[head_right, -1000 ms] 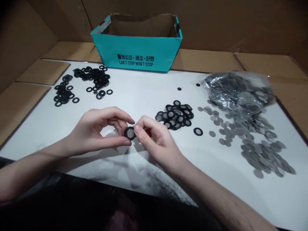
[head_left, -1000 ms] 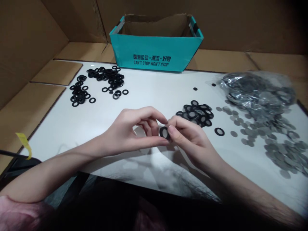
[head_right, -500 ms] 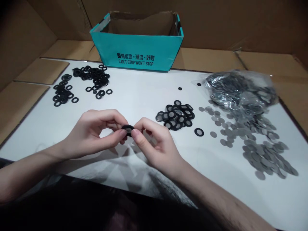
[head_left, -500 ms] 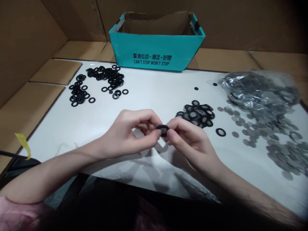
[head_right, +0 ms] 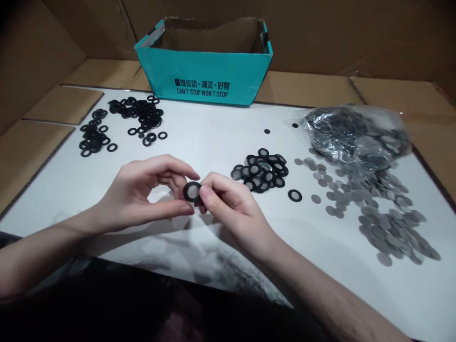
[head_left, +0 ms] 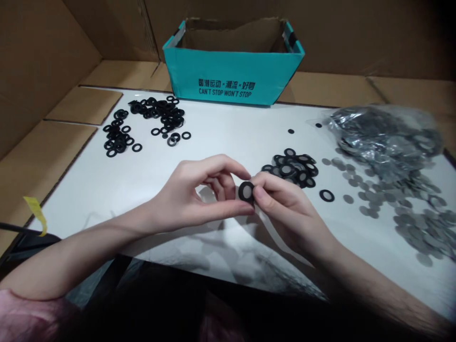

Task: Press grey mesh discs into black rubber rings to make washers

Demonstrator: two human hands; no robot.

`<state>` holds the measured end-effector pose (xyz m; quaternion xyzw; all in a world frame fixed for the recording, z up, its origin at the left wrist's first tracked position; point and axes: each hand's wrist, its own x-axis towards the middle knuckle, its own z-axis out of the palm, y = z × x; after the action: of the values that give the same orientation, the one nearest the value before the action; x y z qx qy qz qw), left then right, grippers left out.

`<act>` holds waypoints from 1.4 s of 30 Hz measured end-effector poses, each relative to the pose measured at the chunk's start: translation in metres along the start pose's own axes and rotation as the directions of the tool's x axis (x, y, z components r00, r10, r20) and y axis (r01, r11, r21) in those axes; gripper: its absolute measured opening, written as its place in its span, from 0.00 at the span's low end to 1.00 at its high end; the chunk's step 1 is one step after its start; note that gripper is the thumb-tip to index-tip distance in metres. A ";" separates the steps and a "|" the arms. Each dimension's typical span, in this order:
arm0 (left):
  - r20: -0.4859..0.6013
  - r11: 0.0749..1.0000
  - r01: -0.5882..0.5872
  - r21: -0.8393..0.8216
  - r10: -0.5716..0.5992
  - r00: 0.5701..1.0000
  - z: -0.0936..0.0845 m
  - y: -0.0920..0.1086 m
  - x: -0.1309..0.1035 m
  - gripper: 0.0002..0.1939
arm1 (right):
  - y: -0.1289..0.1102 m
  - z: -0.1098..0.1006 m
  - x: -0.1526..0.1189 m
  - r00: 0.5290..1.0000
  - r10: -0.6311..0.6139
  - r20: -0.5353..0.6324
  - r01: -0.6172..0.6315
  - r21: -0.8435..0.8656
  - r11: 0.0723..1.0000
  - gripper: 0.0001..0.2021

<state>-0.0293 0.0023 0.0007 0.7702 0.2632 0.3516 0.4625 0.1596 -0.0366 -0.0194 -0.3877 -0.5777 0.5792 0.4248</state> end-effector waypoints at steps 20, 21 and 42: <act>-0.006 0.941 -0.088 0.326 0.096 0.995 0.000 0.003 -0.002 0.07 | -0.010 0.006 -0.003 0.965 -0.203 -0.165 0.108 -0.455 0.884 0.10; -0.001 0.925 -0.102 0.366 0.110 0.994 0.000 0.003 -0.002 0.07 | -0.010 0.008 -0.004 0.956 -0.235 -0.177 0.121 -0.489 0.864 0.10; -0.180 0.691 0.120 0.713 0.015 0.984 -0.104 -0.044 0.012 0.17 | -0.004 -0.089 -0.016 0.909 -0.415 -0.028 0.117 -0.940 0.320 0.13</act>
<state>-0.1069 0.0847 -0.0018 0.8485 0.4407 0.2718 0.1092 0.2488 -0.0219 -0.0192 -0.5293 -0.7945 0.0191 0.2970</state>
